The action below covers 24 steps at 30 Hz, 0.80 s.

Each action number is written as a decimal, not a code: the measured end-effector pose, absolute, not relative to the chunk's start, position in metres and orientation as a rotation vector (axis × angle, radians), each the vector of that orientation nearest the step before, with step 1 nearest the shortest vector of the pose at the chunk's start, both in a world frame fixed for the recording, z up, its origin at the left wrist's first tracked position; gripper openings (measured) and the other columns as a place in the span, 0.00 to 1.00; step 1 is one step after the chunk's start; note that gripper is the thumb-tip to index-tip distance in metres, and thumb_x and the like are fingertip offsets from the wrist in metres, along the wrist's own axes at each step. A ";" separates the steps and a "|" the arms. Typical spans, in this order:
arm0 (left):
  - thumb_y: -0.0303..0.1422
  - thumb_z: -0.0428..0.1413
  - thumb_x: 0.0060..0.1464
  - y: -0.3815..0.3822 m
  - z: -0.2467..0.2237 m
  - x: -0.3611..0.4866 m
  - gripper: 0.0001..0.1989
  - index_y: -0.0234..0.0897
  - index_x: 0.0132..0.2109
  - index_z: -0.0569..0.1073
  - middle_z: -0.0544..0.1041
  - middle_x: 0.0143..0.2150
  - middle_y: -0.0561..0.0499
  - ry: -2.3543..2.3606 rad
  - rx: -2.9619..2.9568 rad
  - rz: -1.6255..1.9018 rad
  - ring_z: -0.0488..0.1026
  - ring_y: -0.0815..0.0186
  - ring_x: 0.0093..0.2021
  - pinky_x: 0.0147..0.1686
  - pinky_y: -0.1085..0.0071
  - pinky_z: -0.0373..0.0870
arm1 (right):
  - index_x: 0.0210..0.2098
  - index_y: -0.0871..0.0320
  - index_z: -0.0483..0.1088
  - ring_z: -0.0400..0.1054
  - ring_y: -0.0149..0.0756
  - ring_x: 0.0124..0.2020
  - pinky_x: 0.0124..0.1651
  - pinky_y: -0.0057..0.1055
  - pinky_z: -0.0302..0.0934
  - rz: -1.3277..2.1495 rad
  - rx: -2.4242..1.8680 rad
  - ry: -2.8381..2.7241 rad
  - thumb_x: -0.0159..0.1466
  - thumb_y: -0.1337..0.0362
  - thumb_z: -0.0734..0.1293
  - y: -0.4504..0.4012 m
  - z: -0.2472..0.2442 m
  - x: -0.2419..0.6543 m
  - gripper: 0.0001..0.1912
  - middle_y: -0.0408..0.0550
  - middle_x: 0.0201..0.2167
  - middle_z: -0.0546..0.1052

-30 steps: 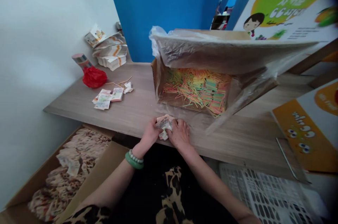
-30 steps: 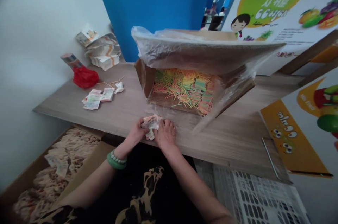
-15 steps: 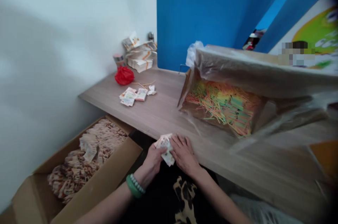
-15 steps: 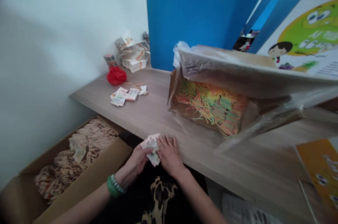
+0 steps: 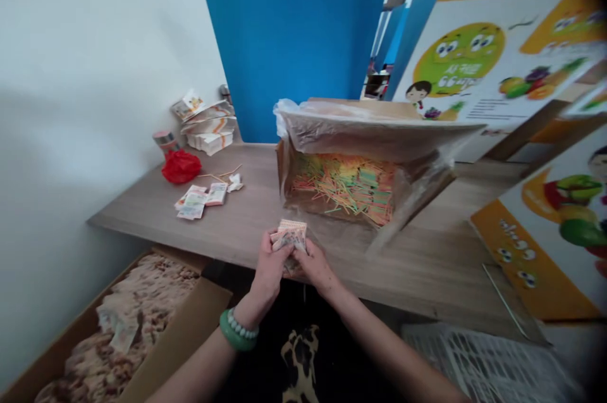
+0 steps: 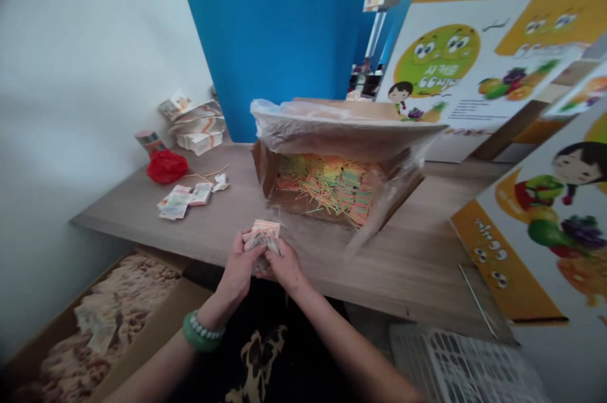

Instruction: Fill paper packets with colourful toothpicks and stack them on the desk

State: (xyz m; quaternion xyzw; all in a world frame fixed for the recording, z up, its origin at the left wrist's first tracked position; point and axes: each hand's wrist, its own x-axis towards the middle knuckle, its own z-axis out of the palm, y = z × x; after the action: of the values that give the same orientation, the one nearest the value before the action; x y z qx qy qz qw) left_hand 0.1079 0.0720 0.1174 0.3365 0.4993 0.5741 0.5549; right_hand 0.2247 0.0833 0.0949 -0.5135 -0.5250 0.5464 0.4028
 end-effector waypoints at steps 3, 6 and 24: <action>0.34 0.63 0.47 0.097 0.121 0.126 0.28 0.38 0.55 0.64 0.74 0.50 0.43 1.205 1.116 1.324 0.74 0.60 0.47 0.47 0.64 0.72 | 0.47 0.56 0.73 0.73 0.41 0.42 0.45 0.35 0.69 1.134 -1.431 -1.380 0.61 0.60 0.60 0.092 0.116 0.262 0.18 0.48 0.42 0.81; 0.26 0.56 0.55 0.129 0.116 0.124 0.25 0.37 0.61 0.65 0.69 0.61 0.39 1.358 1.879 1.134 0.66 0.53 0.61 0.60 0.54 0.65 | 0.50 0.56 0.71 0.73 0.44 0.43 0.46 0.36 0.66 0.804 -1.714 -1.443 0.62 0.59 0.60 0.110 0.130 0.296 0.19 0.51 0.43 0.80; 0.19 0.42 0.62 0.142 0.070 0.070 0.28 0.31 0.68 0.61 0.66 0.67 0.42 1.398 2.651 -0.011 0.63 0.46 0.65 0.60 0.52 0.65 | 0.45 0.57 0.69 0.72 0.39 0.45 0.43 0.30 0.60 0.875 -1.998 -1.738 0.64 0.62 0.62 0.183 0.085 0.251 0.12 0.51 0.47 0.78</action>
State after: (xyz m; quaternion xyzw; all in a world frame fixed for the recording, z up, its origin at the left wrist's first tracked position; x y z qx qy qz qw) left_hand 0.0702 0.1423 0.0701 0.8822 0.4653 -0.0038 0.0722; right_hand 0.2510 0.1833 0.0852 -0.7053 -0.6135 0.3088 0.1754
